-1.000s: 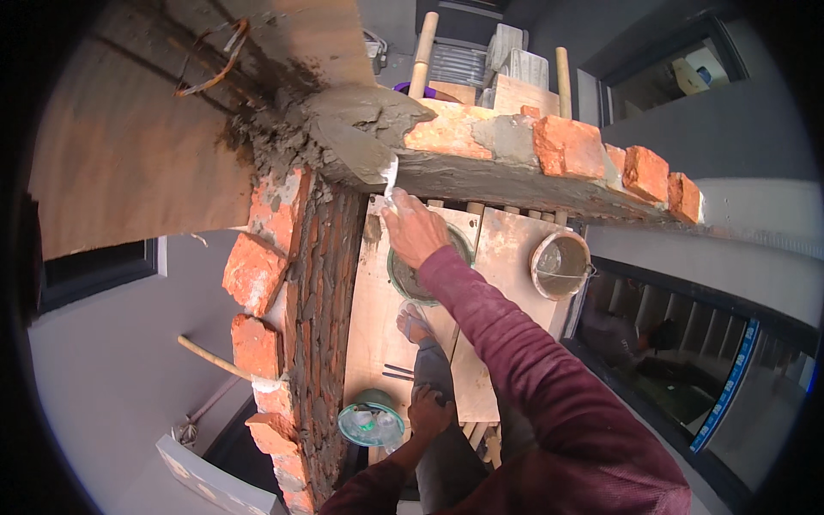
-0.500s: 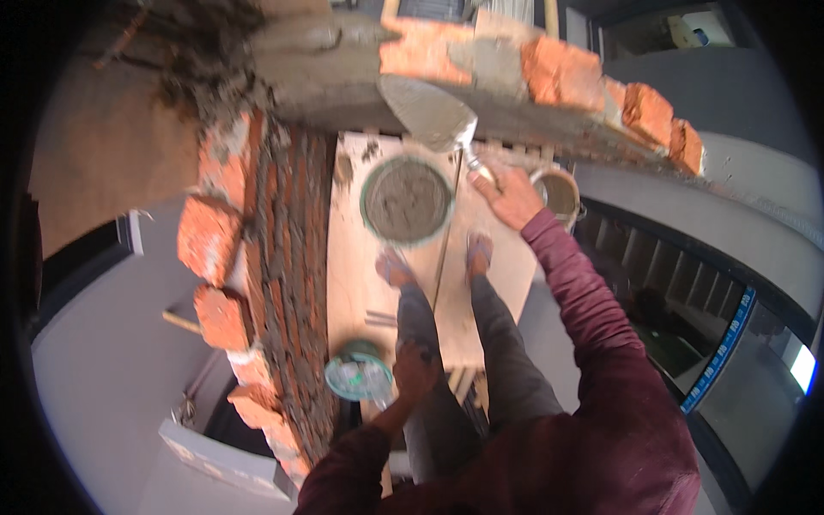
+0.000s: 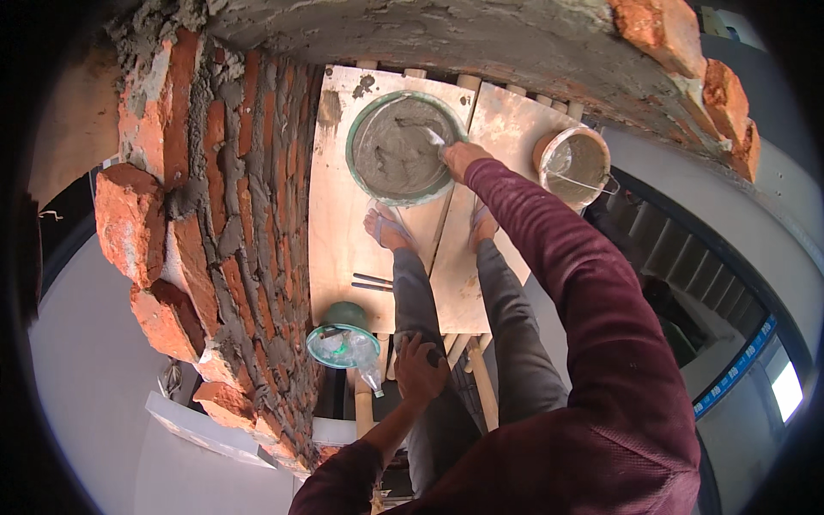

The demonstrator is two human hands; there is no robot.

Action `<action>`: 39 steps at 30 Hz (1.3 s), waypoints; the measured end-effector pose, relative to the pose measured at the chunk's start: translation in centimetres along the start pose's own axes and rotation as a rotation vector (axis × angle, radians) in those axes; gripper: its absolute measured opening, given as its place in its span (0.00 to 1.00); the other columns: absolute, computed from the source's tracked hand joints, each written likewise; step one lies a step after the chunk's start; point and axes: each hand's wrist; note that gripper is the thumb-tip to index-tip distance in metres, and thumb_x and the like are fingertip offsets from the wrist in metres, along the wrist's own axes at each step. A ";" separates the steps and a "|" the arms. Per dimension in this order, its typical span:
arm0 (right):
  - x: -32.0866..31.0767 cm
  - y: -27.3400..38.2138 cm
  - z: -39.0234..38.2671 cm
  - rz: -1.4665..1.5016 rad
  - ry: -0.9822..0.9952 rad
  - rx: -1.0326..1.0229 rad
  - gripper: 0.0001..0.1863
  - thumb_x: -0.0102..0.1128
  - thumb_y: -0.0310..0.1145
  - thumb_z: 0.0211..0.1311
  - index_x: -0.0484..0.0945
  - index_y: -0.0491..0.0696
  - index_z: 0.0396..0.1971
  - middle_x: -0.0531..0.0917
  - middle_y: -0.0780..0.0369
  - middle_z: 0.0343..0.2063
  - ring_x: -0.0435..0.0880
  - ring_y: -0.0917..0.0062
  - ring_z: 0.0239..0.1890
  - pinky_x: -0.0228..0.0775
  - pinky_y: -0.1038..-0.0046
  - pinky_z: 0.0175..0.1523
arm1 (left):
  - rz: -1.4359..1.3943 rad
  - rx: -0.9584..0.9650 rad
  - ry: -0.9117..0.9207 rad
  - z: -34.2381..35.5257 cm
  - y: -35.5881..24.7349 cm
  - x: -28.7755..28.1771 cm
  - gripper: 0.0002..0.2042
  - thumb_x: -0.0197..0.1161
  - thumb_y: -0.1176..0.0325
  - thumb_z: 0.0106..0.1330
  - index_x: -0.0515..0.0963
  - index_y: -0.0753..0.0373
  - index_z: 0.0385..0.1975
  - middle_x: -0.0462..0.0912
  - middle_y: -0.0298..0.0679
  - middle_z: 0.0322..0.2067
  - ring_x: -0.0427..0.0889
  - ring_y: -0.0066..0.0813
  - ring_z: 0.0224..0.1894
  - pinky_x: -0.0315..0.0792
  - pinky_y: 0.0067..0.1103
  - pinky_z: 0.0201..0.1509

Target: The person scoops mortar from a bucket with a trowel and applies it to a brick wall under construction. The person places bricks onto the mortar bed, taps them into position, and scrapes away excess mortar.

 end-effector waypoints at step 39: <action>-33.0 0.0 -20.4 -0.089 -0.921 -0.092 0.21 0.57 0.30 0.53 0.72 0.45 0.50 0.77 0.54 0.33 0.79 0.57 0.33 0.73 0.60 0.38 | 0.092 0.101 -0.150 0.9 -4.3 -2.7 0.21 0.61 0.55 0.50 0.81 0.59 0.43 0.70 0.44 0.60 0.62 0.43 0.66 0.54 0.38 0.68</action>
Point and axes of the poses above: each hand's wrist, its own z-axis towards the middle knuckle, its own x-axis out of the palm, y = z × x
